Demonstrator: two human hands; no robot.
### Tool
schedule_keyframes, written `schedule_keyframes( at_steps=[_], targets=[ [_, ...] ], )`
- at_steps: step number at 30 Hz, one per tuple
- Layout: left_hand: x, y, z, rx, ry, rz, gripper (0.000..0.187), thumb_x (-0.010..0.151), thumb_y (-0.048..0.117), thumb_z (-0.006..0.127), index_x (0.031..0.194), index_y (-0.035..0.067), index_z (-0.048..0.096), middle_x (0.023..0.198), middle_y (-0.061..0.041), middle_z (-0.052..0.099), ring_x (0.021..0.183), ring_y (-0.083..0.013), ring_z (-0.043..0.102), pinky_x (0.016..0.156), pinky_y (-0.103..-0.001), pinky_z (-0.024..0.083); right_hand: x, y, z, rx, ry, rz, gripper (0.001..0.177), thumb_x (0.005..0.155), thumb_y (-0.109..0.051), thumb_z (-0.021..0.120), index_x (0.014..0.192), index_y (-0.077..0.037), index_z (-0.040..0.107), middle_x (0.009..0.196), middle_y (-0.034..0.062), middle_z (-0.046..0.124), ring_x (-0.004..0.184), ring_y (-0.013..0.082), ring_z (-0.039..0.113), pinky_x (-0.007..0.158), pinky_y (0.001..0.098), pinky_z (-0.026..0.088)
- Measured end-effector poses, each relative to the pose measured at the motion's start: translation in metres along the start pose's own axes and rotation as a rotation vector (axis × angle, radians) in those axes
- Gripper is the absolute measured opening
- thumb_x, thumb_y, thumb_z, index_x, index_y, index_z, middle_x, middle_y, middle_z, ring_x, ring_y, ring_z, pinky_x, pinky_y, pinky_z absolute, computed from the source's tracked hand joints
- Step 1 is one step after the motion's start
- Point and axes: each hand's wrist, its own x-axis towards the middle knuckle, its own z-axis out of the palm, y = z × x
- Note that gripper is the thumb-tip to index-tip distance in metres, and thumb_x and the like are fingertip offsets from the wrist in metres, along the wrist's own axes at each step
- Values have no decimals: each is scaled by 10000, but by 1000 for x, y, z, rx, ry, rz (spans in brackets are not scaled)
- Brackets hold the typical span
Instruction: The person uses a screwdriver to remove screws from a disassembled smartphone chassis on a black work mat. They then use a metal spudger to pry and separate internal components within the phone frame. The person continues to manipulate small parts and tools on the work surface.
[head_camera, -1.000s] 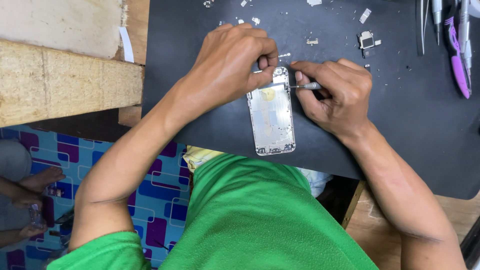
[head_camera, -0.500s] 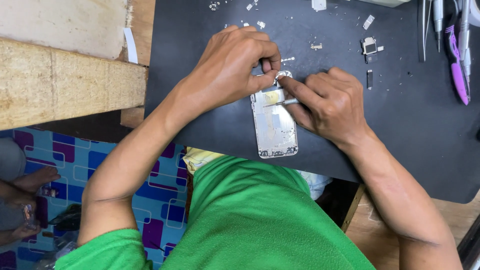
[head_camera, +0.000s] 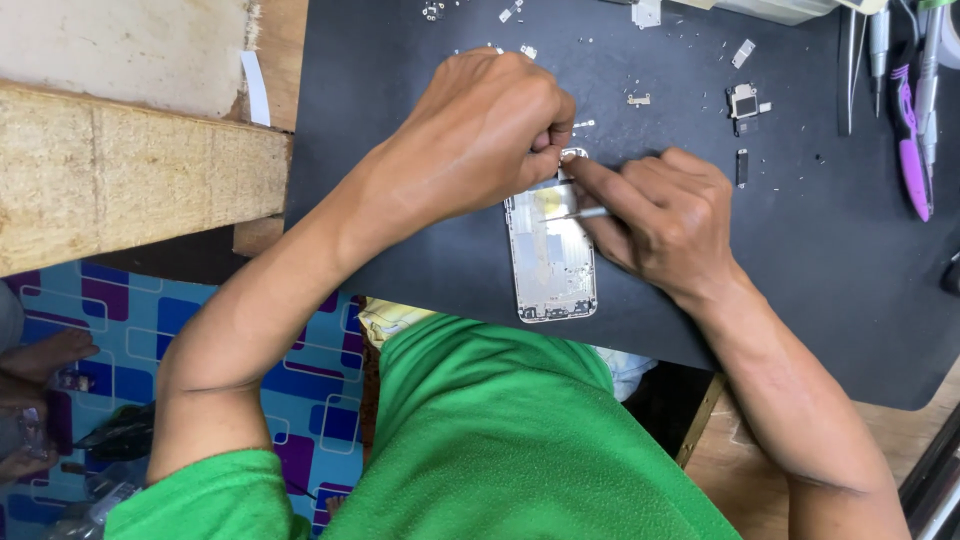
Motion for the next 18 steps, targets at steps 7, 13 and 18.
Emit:
schedule_keyframes(
  at_steps=[7, 13, 18],
  targets=[
    [1, -2, 6, 77, 24, 37, 172, 741, 79, 721, 632, 154, 610, 569, -39, 618, 564, -411, 590, 515, -496, 448, 1, 0, -4, 120, 102, 107, 154, 1040, 27, 649, 1105, 50, 787, 741, 63, 654, 612, 222, 603, 636, 348, 422],
    [-2, 0, 9, 129, 72, 55, 144, 750, 64, 685, 635, 140, 643, 572, -68, 619, 601, -415, 594, 615, -498, 479, 1, -2, -6, 187, 162, 175, 150, 1036, 61, 645, 1098, 71, 781, 691, 97, 611, 563, 225, 526, 607, 363, 390],
    [-12, 3, 3, 129, 124, 110, 102, 822, 158, 790, 878, 118, 714, 811, -43, 681, 779, -313, 617, 662, -450, 443, 3, -4, -8, 189, 168, 184, 128, 1049, 35, 653, 1067, 74, 774, 742, 107, 676, 556, 211, 529, 587, 355, 363]
  ],
)
